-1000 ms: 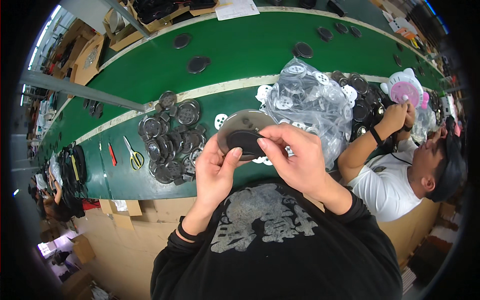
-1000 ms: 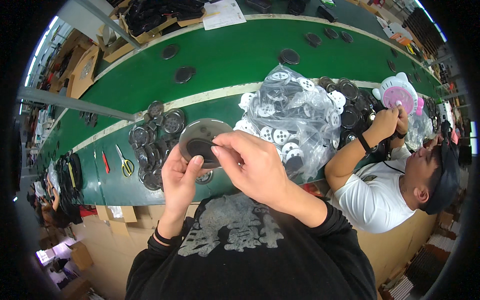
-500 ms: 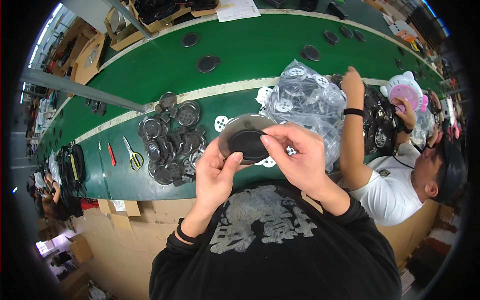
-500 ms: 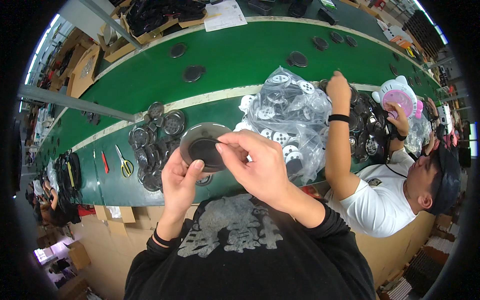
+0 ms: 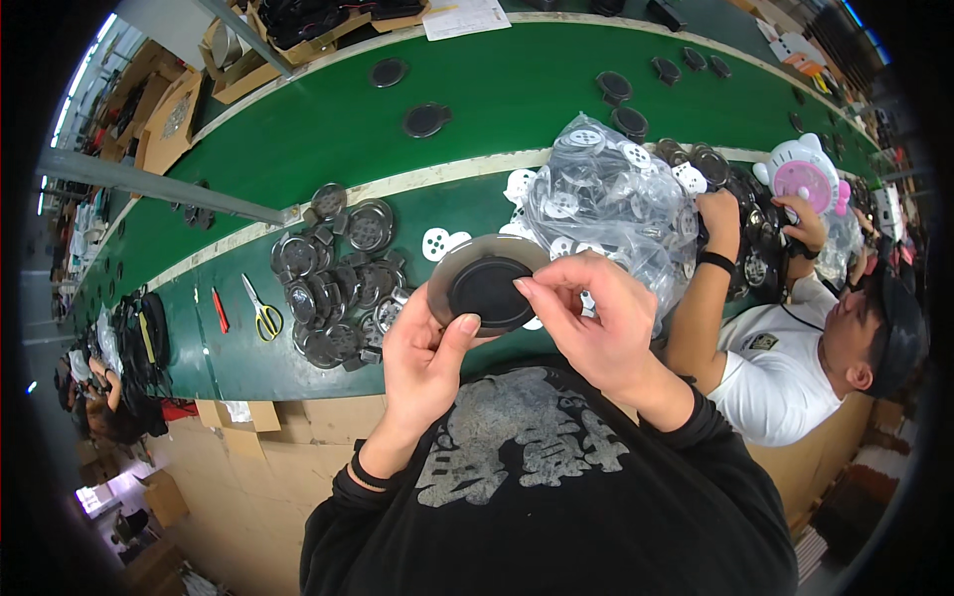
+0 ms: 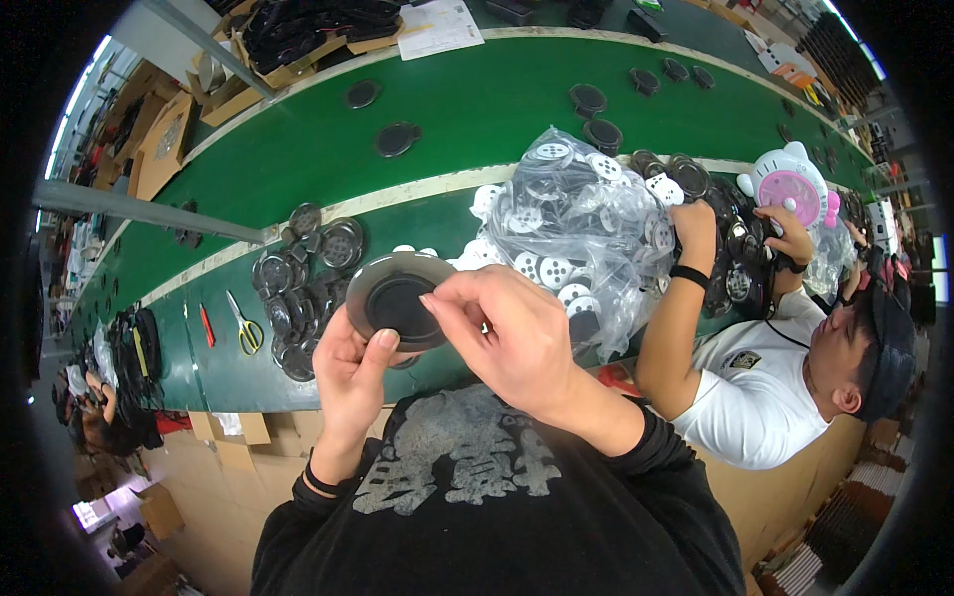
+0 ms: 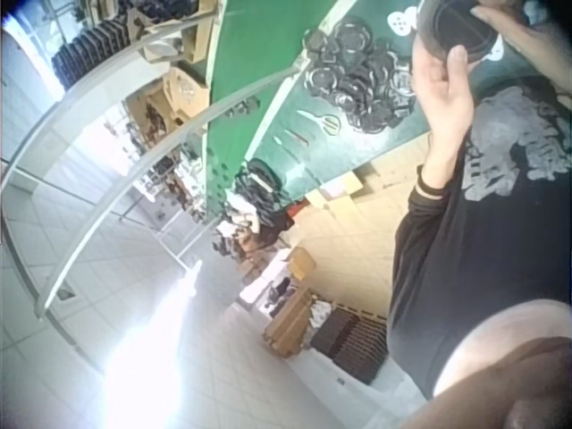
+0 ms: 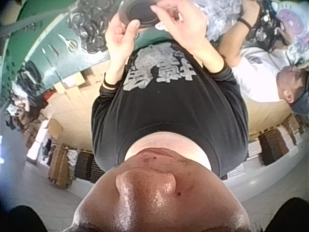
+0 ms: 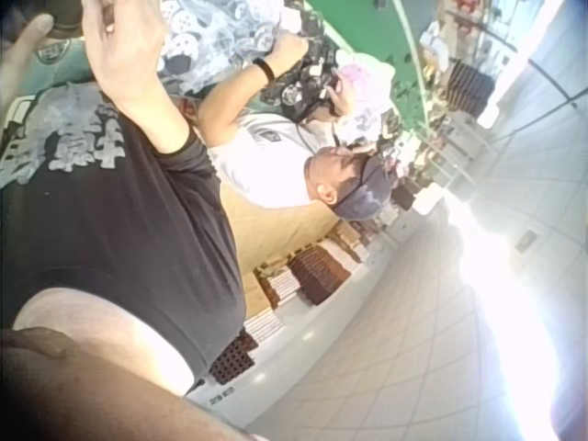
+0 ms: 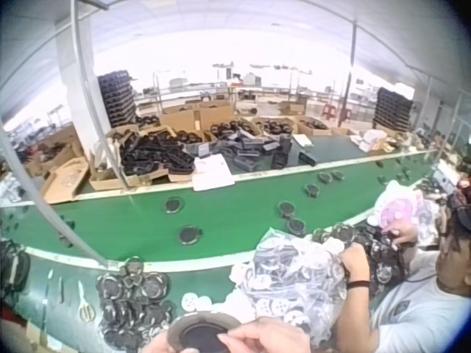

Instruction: Assemble small plastic and metal components at a workshop table.

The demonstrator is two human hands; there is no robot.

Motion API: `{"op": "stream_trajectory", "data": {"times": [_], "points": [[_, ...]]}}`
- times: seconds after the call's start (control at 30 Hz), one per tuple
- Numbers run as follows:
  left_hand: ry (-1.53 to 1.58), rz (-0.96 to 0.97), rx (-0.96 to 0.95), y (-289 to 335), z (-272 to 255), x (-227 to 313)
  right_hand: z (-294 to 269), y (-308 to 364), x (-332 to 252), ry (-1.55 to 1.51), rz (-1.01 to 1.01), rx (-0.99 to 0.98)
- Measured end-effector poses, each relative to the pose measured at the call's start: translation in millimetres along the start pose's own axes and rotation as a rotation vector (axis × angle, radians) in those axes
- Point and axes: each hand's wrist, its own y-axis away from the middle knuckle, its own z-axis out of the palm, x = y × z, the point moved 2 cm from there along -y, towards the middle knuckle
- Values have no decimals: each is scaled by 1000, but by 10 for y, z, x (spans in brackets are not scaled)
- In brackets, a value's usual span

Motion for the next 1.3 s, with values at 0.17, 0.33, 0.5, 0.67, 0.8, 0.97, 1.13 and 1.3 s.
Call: {"op": "stream_trajectory", "data": {"times": [0.17, 0.33, 0.5, 0.67, 0.8, 0.97, 1.13, 1.3], "points": [[-8, 4, -15, 14, -1, 1, 15, -5, 3, 9, -70, 29], [-33, 35, -19, 24, -7, -10, 0, -19, -2, 105, -116, -2], [-76, 13, -16, 16, -58, 41, -95, -88, 62, 268, 46, -146], [-3, -187, -137, -88, -190, 24, 53, 22, 519, -752, 741, -662], [-40, -199, -98, -122, -239, -1, 173, 125, 470, -865, 794, -668], [-291, -193, -62, -191, -316, -58, 280, 243, 496, -677, 853, -638], [-221, -253, -121, -254, -488, -253, 422, 332, 584, -686, 850, -612], [-525, -148, -149, -301, -685, -666, 711, 674, 984, -584, 918, -629]]}}
